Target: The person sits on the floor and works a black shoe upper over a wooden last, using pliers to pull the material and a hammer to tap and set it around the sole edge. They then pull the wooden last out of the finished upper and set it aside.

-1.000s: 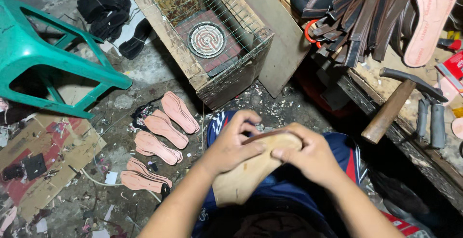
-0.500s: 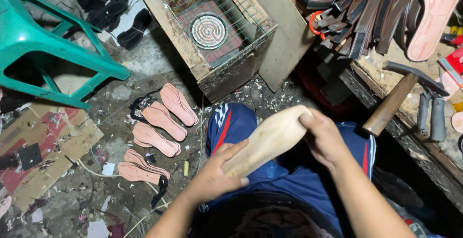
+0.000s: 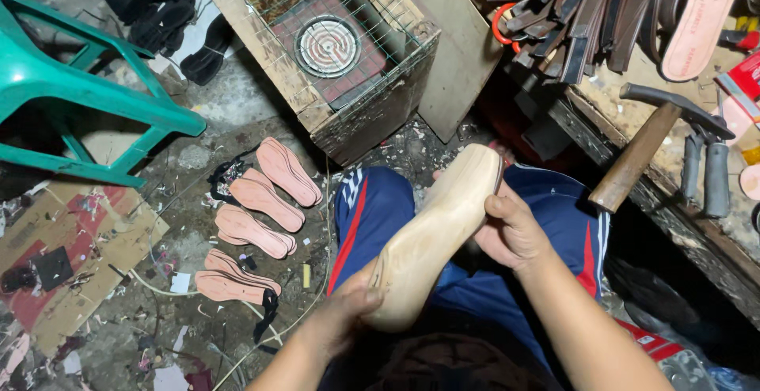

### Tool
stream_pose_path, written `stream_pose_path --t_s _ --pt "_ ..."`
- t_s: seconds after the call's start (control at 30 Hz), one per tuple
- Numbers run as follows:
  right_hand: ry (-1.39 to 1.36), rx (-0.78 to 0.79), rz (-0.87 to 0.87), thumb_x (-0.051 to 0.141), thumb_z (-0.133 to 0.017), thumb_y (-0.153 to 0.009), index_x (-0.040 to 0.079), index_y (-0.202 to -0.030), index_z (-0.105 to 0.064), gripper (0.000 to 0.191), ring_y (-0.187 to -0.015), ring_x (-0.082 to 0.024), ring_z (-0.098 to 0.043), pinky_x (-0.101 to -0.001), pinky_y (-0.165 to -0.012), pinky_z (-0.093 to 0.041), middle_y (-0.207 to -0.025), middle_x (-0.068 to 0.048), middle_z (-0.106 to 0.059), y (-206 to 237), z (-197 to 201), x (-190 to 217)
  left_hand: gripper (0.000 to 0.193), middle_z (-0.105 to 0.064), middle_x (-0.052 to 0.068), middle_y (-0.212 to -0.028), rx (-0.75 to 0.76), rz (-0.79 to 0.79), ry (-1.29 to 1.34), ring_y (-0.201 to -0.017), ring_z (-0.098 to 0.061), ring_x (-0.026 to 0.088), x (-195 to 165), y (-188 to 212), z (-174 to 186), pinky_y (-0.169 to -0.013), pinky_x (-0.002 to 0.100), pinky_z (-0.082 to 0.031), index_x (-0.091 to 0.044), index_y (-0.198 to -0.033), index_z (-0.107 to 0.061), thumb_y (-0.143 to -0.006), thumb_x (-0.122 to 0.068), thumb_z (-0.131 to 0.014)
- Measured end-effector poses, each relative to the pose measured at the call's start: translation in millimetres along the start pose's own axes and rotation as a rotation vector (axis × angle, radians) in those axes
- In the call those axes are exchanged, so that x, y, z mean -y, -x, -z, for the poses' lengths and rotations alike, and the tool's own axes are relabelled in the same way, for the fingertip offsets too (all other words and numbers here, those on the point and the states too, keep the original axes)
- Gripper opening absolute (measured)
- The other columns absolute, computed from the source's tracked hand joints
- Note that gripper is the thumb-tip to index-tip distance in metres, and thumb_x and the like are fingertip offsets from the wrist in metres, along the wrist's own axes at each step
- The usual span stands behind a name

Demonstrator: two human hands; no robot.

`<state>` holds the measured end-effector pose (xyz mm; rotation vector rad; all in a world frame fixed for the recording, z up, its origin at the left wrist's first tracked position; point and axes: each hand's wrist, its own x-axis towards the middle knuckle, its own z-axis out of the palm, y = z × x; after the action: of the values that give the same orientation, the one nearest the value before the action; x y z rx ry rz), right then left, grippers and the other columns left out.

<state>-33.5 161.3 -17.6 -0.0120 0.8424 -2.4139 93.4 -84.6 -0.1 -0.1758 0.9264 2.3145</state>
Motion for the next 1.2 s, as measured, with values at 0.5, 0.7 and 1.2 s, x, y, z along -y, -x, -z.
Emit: stream_pose_path --t_s 0.5,0.7,1.2 --pt "1.572 -0.409 0.116 0.02 -0.075 -0.085 0.002 -0.134 -0.063 0.053 -0.109 -0.016 -0.074 -0.0311 -0.096 -0.053 -0.119 -0.01 -0.077 80 75 26 0.078 -0.059 0.013 -0.137 -0.656 -0.674 -0.522 -0.127 -0.058 0.02 -28 -3 74 -0.111 0.034 -0.044 0.004 -0.151 -0.037 -0.084 -0.014 -0.071" --pt "1.567 -0.783 0.327 0.02 -0.077 -0.095 0.002 -0.12 -0.073 0.031 -0.082 -0.017 -0.068 -0.0271 -0.083 -0.053 -0.086 -0.009 -0.073 124 116 6 0.066 -0.064 0.011 -0.128 -0.915 -0.701 -0.473 -0.117 -0.063 0.017 -68 -9 154 -0.1 0.029 -0.049 0.002 -0.144 -0.045 -0.084 -0.008 -0.07" --pt "1.868 -0.76 0.283 0.025 -0.078 -0.08 0.004 -0.101 -0.076 0.03 -0.059 -0.023 -0.063 -0.0332 -0.061 -0.053 -0.071 -0.014 -0.064 108 165 -3 0.057 -0.067 0.005 -0.116 -0.654 -0.296 -0.291 -0.097 -0.063 0.014 -160 -112 251 -0.083 0.028 -0.051 -0.001 -0.143 -0.056 -0.089 -0.016 -0.069"
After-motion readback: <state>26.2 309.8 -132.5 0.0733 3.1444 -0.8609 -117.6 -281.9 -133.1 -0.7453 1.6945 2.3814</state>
